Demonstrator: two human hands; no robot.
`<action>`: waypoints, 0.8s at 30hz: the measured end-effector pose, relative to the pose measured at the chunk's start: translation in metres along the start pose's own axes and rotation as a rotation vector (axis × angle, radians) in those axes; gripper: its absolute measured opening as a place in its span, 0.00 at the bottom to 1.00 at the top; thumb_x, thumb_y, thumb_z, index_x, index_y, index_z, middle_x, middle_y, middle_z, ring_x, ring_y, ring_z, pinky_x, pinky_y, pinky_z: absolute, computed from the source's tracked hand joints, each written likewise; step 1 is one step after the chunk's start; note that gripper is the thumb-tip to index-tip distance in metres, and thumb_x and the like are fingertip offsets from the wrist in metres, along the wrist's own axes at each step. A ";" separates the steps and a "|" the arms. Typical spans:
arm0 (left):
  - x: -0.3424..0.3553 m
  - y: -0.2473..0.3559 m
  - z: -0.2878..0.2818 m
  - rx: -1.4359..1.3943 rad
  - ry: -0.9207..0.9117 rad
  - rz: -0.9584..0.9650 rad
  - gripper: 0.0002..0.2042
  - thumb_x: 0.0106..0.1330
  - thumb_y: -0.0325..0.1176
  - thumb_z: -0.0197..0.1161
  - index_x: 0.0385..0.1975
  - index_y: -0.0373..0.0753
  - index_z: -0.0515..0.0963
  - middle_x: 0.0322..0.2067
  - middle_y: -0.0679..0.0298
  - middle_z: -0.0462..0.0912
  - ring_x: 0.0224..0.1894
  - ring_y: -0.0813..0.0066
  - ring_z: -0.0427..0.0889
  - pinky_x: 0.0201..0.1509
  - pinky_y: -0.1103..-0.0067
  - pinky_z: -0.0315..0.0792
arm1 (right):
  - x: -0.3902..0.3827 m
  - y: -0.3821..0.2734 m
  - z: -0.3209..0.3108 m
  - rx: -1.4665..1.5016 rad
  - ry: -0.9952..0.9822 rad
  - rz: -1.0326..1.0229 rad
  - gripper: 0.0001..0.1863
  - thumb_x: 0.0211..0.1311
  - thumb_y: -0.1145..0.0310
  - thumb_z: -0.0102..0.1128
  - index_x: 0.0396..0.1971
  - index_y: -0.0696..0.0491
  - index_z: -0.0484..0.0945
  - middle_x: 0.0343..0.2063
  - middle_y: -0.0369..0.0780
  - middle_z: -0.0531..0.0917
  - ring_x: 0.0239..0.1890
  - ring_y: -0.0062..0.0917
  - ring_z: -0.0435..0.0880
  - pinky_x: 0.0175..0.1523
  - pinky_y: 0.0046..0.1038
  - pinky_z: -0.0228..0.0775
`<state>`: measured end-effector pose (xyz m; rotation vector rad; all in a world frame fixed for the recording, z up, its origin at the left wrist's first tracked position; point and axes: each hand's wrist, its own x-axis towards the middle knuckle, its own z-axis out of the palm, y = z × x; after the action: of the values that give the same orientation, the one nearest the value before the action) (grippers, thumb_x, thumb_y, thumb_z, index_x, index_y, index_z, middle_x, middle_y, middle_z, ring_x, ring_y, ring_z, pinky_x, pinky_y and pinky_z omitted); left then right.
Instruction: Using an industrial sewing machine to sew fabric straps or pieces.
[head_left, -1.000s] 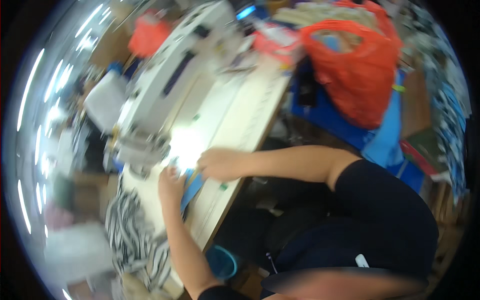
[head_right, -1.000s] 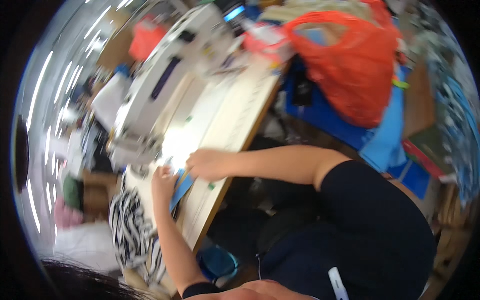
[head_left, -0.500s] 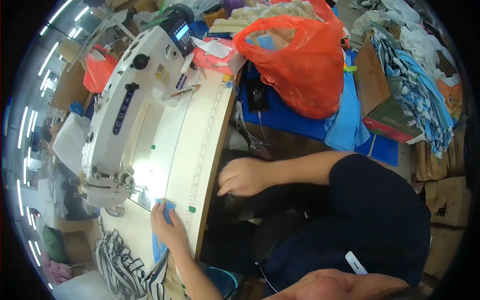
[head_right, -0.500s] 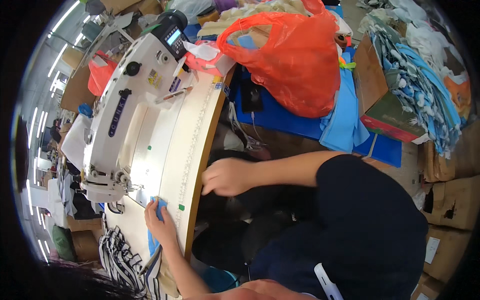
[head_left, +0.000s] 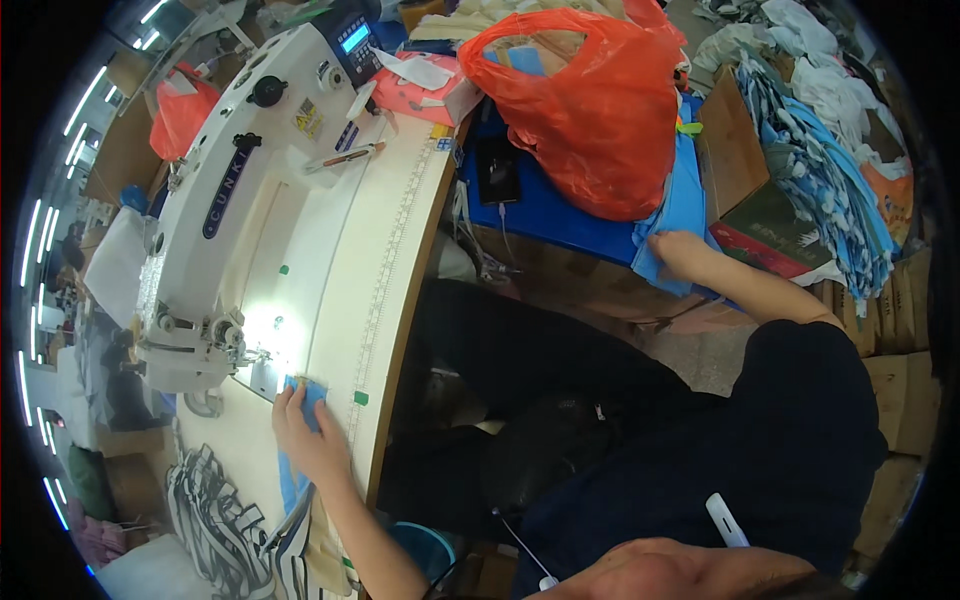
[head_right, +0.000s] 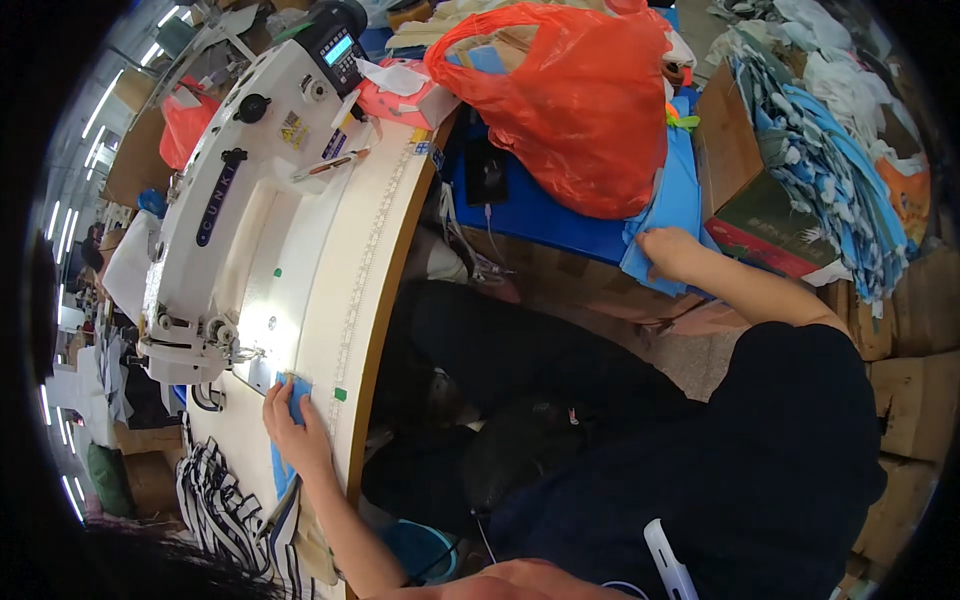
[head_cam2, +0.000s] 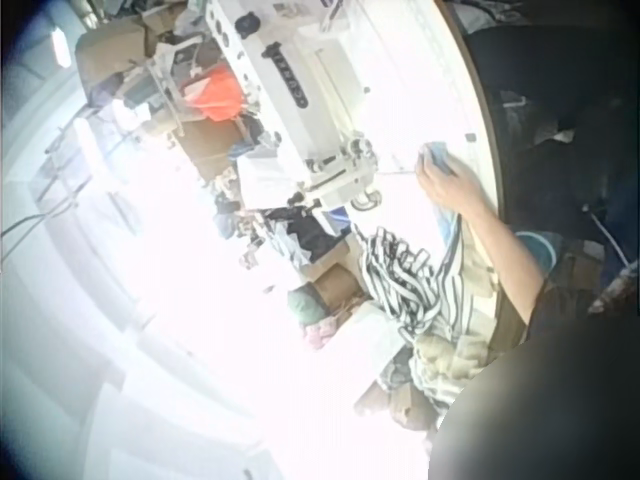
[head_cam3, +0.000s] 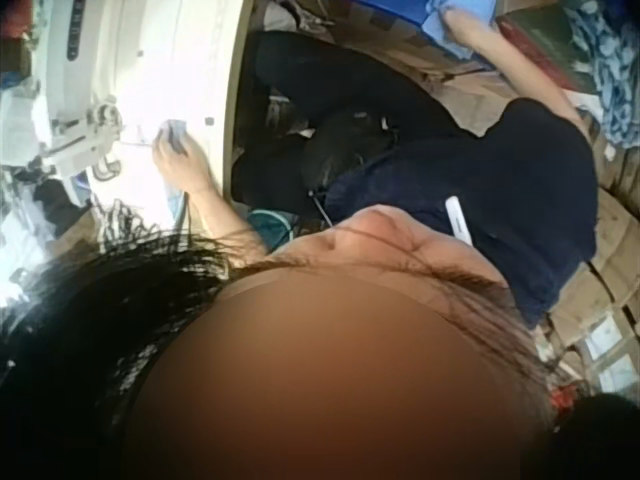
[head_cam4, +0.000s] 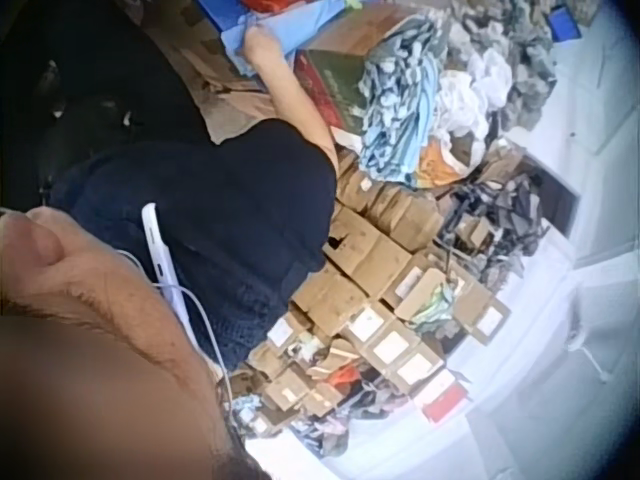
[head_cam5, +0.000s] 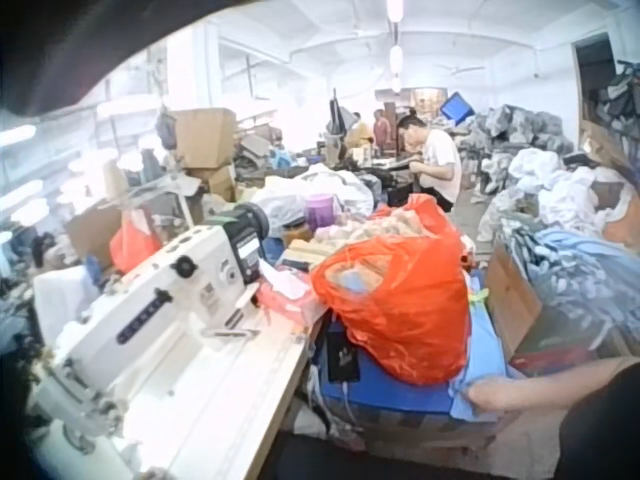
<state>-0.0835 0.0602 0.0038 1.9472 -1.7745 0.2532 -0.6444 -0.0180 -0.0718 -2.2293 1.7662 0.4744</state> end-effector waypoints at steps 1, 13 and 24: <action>0.000 -0.001 0.000 0.003 0.004 -0.001 0.13 0.60 0.26 0.59 0.45 0.32 0.76 0.51 0.49 0.76 0.57 0.50 0.72 0.61 0.63 0.64 | 0.002 0.004 0.004 0.000 0.004 -0.003 0.19 0.40 0.66 0.73 0.33 0.54 0.78 0.32 0.46 0.83 0.39 0.42 0.82 0.43 0.37 0.75; -0.001 -0.005 0.002 -0.058 0.025 0.005 0.12 0.59 0.26 0.59 0.43 0.32 0.76 0.50 0.51 0.76 0.57 0.50 0.71 0.62 0.63 0.64 | 0.009 0.030 -0.014 0.396 -0.186 -0.130 0.12 0.39 0.70 0.75 0.24 0.55 0.81 0.23 0.39 0.83 0.28 0.26 0.81 0.33 0.29 0.72; -0.018 0.082 -0.015 -0.510 0.056 0.283 0.22 0.54 0.26 0.66 0.50 0.35 0.74 0.54 0.51 0.74 0.60 0.52 0.70 0.66 0.63 0.61 | 0.017 -0.136 -0.056 1.206 -0.631 -0.981 0.10 0.54 0.71 0.69 0.23 0.54 0.74 0.33 0.38 0.80 0.39 0.23 0.78 0.48 0.29 0.71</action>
<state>-0.1634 0.0802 0.0276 1.3245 -1.8515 -0.0523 -0.5033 -0.0240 -0.0276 -1.4537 0.2718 -0.1259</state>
